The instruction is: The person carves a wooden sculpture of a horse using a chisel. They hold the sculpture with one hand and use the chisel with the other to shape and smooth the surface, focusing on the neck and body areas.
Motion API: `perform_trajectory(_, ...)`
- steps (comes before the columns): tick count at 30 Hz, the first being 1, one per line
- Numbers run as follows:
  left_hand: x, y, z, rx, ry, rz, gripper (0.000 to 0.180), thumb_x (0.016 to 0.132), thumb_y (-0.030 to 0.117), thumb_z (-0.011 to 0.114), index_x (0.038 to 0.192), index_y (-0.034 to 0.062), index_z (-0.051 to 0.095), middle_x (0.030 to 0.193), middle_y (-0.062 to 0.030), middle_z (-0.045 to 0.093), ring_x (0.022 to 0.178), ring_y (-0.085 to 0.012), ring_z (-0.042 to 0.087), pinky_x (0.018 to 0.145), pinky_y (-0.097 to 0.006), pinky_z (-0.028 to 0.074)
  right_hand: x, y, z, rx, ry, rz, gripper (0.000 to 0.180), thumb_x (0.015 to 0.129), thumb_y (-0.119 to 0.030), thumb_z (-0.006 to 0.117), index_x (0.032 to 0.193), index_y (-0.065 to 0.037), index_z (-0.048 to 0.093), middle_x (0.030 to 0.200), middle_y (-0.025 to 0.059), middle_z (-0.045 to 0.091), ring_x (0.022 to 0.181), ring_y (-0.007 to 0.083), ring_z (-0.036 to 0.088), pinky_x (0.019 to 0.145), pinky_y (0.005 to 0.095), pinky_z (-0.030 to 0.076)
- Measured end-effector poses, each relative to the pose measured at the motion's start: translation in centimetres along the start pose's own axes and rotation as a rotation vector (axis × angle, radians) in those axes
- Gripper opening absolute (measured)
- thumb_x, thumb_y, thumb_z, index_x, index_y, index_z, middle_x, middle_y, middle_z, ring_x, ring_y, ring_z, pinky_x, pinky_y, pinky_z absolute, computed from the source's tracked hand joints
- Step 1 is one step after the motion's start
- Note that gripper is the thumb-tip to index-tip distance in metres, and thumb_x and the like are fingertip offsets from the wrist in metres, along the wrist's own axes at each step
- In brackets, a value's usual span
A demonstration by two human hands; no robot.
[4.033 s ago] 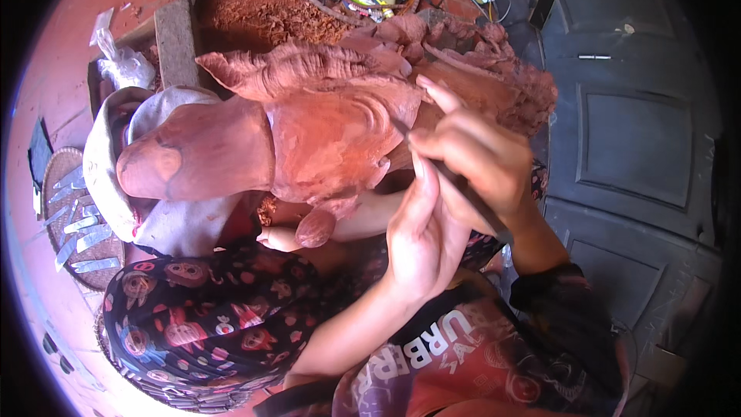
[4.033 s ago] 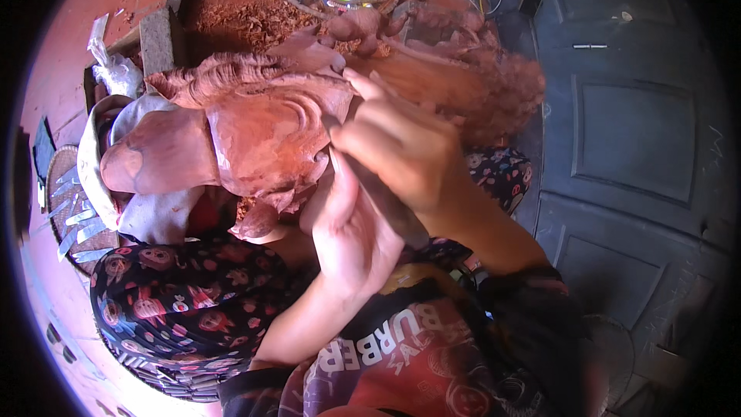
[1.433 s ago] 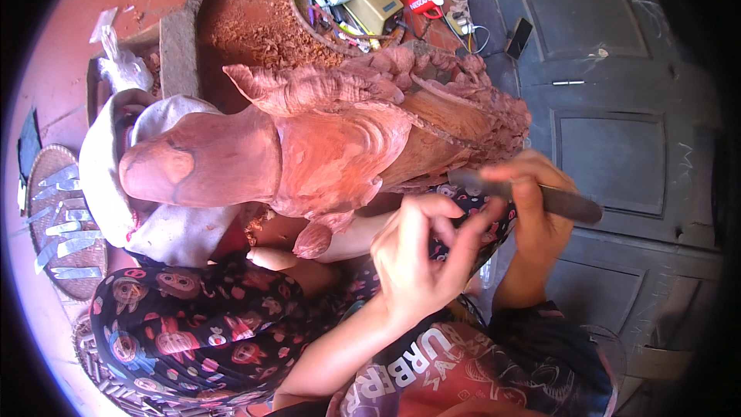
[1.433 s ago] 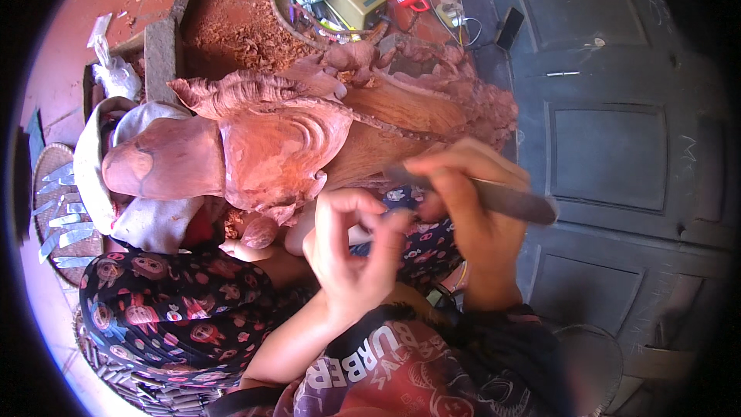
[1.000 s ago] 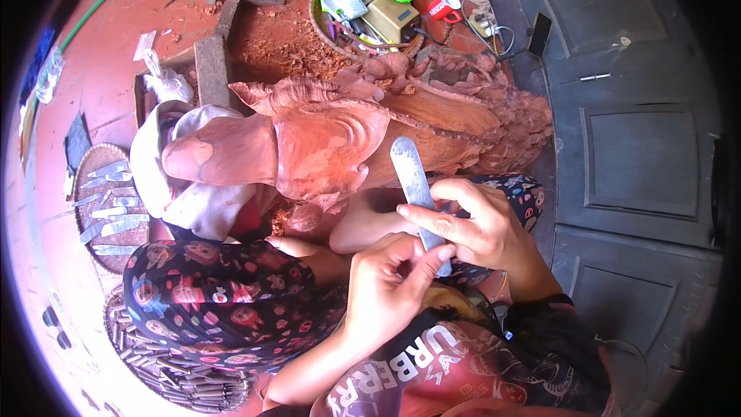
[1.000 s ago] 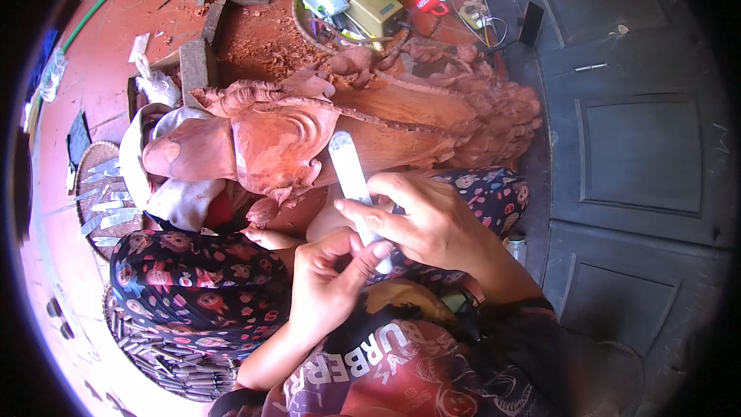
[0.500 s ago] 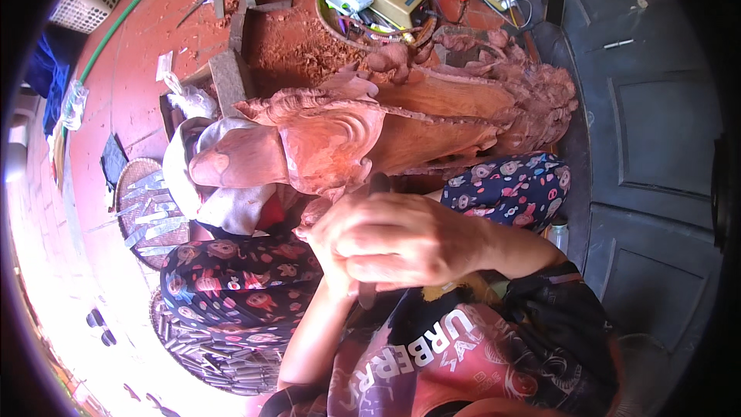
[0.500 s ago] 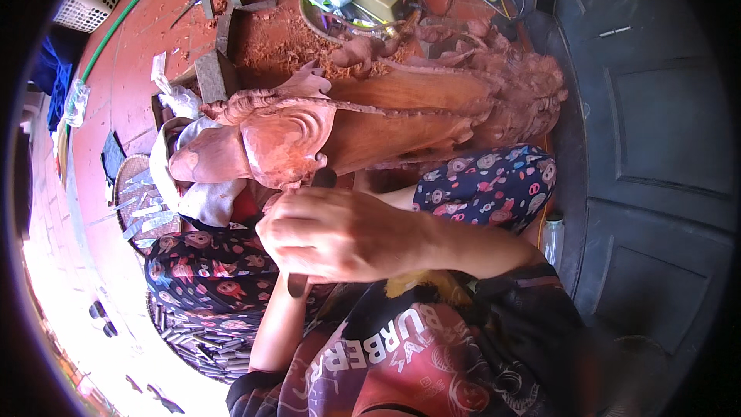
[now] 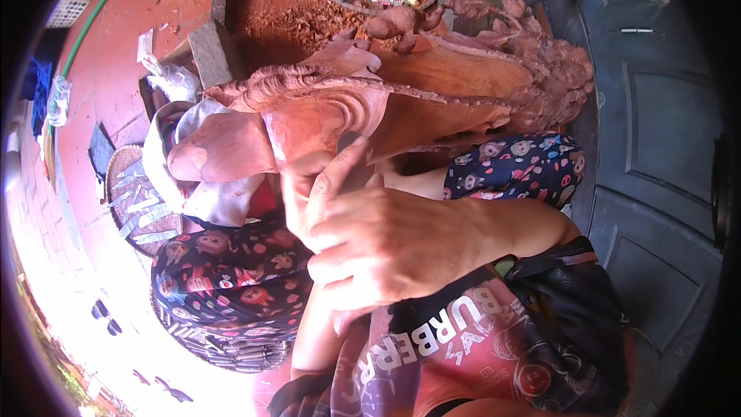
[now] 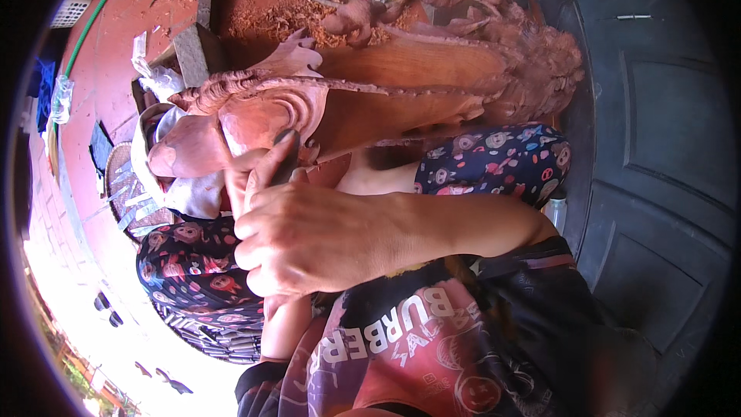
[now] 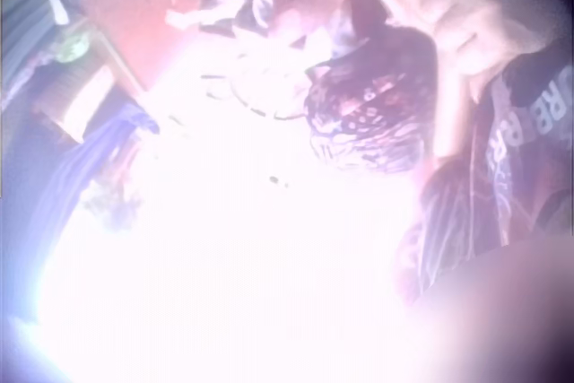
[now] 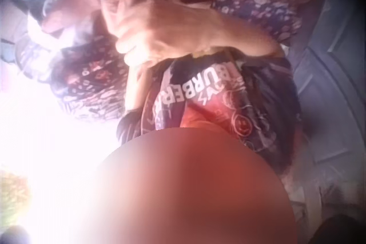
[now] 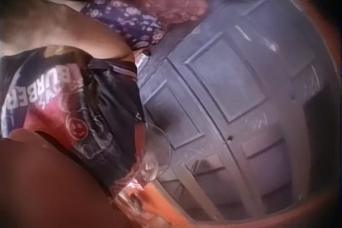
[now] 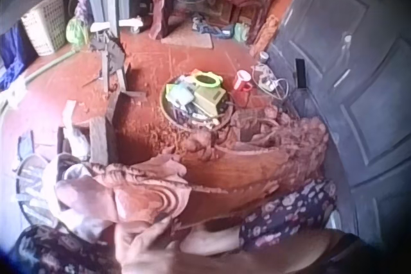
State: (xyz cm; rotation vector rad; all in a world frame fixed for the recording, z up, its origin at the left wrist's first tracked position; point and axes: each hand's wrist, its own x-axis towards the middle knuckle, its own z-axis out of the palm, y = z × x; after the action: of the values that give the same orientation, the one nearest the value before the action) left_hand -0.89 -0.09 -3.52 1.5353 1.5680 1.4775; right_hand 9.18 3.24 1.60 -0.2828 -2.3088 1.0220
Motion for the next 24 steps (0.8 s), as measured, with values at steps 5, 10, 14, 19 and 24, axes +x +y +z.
perform_trajectory(5, -0.2, -1.1, -0.6, 0.088, 0.030, 0.016, 0.030, 0.069, 0.011, 0.087, 0.093, 0.0028, 0.071, 0.092, -0.0093, 0.070, 0.086, -0.0248, 0.068, 0.079, -0.035, 0.056, 0.0, 0.3, 0.2, 0.031, 0.047, 0.126, 0.030, 0.077, -0.034, 0.072, 0.069, -0.008, 0.059, 0.080, 0.0018, 0.054, 0.082, 0.0188, 0.052, 0.072, 0.0356, 0.041)
perform_trajectory(10, 0.5, -1.5, -0.2, 0.057, -0.011, 0.044, 0.029, 0.070, 0.011, 0.087, 0.093, 0.0020, 0.071, 0.093, -0.0098, 0.071, 0.089, -0.0249, 0.070, 0.081, -0.034, 0.056, 0.4, 0.9, 1.2, -0.092, 0.055, 0.201, 0.024, 0.079, -0.028, 0.072, 0.069, -0.009, 0.061, 0.081, 0.0004, 0.057, 0.083, 0.0185, 0.054, 0.075, 0.0347, 0.042)
perform_trajectory(14, 1.4, -1.4, -0.4, 0.046, -0.042, 0.054, 0.029, 0.070, 0.011, 0.087, 0.093, 0.0023, 0.071, 0.095, -0.0091, 0.072, 0.090, -0.0232, 0.070, 0.081, -0.035, 0.055, 0.5, 1.4, 1.5, -0.112, 0.134, 0.167, 0.017, 0.082, -0.020, 0.070, 0.071, -0.009, 0.062, 0.080, -0.0002, 0.057, 0.081, 0.0181, 0.055, 0.077, 0.0345, 0.044)
perform_trajectory(19, 2.7, -0.8, -0.7, 0.044, -0.213, -0.002, 0.031, 0.071, 0.015, 0.085, 0.096, 0.0029, 0.071, 0.099, -0.0090, 0.072, 0.093, -0.0227, 0.068, 0.084, -0.035, 0.053, 0.7, 1.3, 0.6, -0.145, 0.267, 0.228, 0.014, 0.079, -0.015, 0.072, 0.072, -0.008, 0.063, 0.081, 0.0011, 0.058, 0.081, 0.0179, 0.055, 0.079, 0.0348, 0.044)
perform_trajectory(24, 2.7, -2.5, 0.5, -0.186, -0.151, 0.014, 0.028, 0.078, 0.022, 0.076, 0.097, 0.0019, 0.071, 0.100, -0.0099, 0.072, 0.094, -0.0226, 0.068, 0.086, -0.035, 0.052, 0.6, 2.9, 1.4, -0.197, 0.290, 0.215, 0.014, 0.078, -0.015, 0.073, 0.071, -0.009, 0.063, 0.079, -0.0002, 0.058, 0.082, 0.0172, 0.055, 0.080, 0.0340, 0.043)
